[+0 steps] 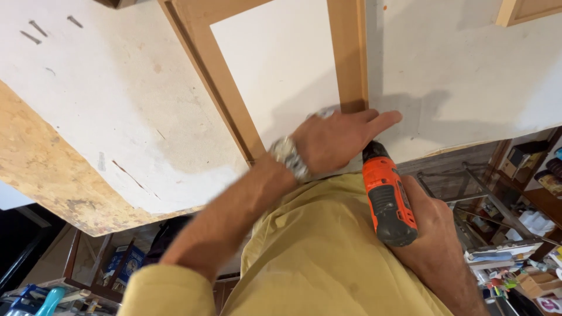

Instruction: Assembling picture frames by attaching hardware with a power drill and screws, followed by inspection of the finished frames.

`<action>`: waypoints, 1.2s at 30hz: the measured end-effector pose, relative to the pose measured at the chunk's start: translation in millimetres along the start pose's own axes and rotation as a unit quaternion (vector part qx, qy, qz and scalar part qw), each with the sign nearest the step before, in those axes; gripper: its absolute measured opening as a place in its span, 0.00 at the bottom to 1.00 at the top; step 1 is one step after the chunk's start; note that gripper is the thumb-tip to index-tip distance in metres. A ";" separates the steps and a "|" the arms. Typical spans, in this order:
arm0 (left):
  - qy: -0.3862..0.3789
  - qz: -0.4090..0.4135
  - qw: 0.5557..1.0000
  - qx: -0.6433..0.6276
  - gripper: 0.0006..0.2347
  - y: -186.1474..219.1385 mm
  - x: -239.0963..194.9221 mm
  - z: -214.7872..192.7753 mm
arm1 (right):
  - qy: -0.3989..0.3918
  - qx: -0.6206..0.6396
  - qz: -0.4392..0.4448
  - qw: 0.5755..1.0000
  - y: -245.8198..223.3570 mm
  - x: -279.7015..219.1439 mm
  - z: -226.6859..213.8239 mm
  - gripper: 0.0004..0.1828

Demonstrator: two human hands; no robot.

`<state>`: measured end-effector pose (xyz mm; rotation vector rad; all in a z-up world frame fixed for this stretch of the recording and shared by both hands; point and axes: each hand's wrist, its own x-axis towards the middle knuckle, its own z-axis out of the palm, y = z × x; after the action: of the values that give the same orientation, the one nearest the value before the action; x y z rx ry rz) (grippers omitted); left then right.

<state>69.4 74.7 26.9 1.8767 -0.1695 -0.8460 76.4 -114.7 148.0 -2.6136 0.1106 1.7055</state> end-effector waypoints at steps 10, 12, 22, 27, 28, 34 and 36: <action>-0.101 0.016 0.994 -0.025 0.28 -10.1 23.9 -12.0 | 0.033 -0.025 -0.039 0.998 14.8 2.8 8.7 0.10; -0.082 0.030 0.995 -0.040 0.28 -12.1 23.1 -9.5 | 0.031 -0.028 -0.040 0.998 16.5 3.4 9.2 0.09; -0.102 -0.008 0.994 -0.039 0.25 -7.9 22.6 -16.0 | 0.018 -0.055 -0.025 0.998 14.9 6.6 5.6 0.09; -0.106 -0.006 0.994 -0.033 0.25 -6.2 21.9 -21.0 | 0.016 -0.046 -0.020 0.999 11.0 4.3 3.9 0.08; -0.113 -0.016 0.993 -0.032 0.26 -5.2 20.8 -22.4 | 0.029 -0.044 -0.040 0.998 13.1 4.5 5.0 0.07; -0.106 -0.018 0.994 -0.017 0.25 -5.8 21.4 -16.5 | 0.016 -0.053 -0.009 0.998 -4.2 0.6 -4.5 0.08; -0.098 -0.018 0.995 -0.013 0.26 -8.7 22.8 -11.4 | 0.009 -0.050 -0.001 0.999 -12.4 -1.3 -9.1 0.10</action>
<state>91.2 76.5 11.2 1.7749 -0.2443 -1.0529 85.0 -102.8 152.5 -2.6988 0.0233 1.7322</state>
